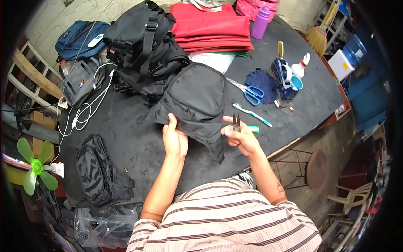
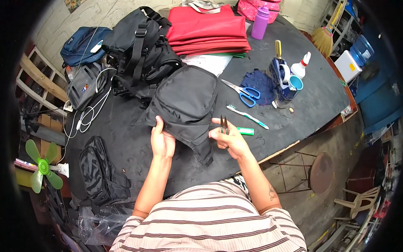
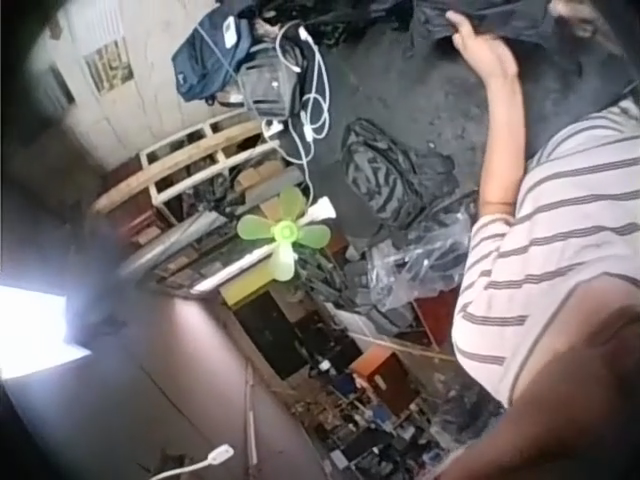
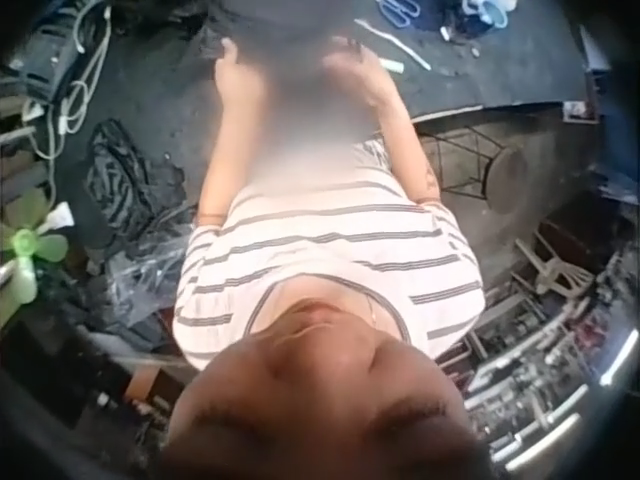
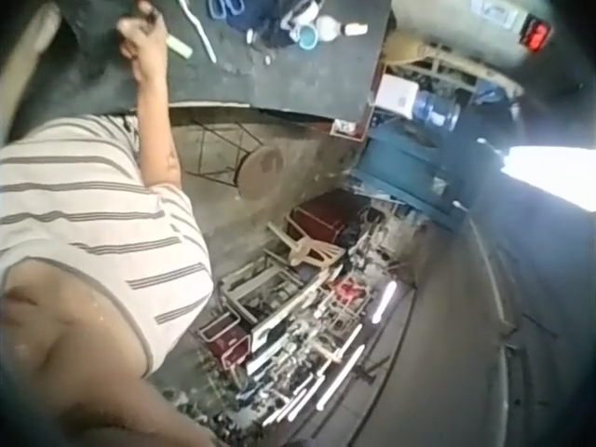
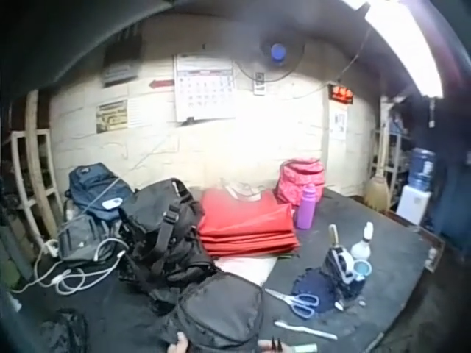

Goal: Inspecting and trimming loose threads from black shoulder bags in a manufacturing setting.

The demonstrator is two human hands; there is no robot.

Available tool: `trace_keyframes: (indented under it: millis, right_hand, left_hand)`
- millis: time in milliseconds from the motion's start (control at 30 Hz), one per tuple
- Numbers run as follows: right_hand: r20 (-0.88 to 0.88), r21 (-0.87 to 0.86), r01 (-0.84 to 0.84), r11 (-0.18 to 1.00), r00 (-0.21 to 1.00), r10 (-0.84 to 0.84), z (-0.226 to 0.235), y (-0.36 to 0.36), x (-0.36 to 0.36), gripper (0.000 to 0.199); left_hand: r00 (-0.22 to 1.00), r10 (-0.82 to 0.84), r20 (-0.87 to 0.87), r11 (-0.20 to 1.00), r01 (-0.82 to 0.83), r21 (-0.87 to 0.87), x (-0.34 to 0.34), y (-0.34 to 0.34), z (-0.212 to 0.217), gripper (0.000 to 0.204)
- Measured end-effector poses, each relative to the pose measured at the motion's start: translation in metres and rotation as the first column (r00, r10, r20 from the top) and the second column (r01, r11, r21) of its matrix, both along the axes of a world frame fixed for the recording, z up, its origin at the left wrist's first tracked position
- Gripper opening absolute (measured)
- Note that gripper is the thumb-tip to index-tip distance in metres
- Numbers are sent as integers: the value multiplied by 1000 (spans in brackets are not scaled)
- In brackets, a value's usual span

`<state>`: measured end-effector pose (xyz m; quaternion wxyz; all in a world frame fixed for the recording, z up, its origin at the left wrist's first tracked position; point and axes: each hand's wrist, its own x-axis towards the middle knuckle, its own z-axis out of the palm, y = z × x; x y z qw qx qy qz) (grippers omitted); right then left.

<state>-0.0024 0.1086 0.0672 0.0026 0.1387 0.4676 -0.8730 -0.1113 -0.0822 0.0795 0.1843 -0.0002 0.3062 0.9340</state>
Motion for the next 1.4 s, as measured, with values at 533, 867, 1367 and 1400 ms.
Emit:
trace_keyframes:
  millis: [533,867,1367,1400]
  right_hand:
    - [-418,890,431,147,901,-114,29,-32,-39,25]
    - [-162,485,100,869,986,-23,51,0,-49,5]
    - [-176,401,143,905,981,-77,54,0,-38,17]
    - [-233,500,244,831,962,-143,46,7,-38,26]
  left_hand:
    - [921,-328,-209,879,216,-426,16,-8,-20,25]
    - [938,-238,-253,914,128,-385,7,-19,1,27]
    - [908,33,-417,946,-163,-281,4,11,29,58]
    - [901,54,-430,949,-180,-260,4,10,33,56]
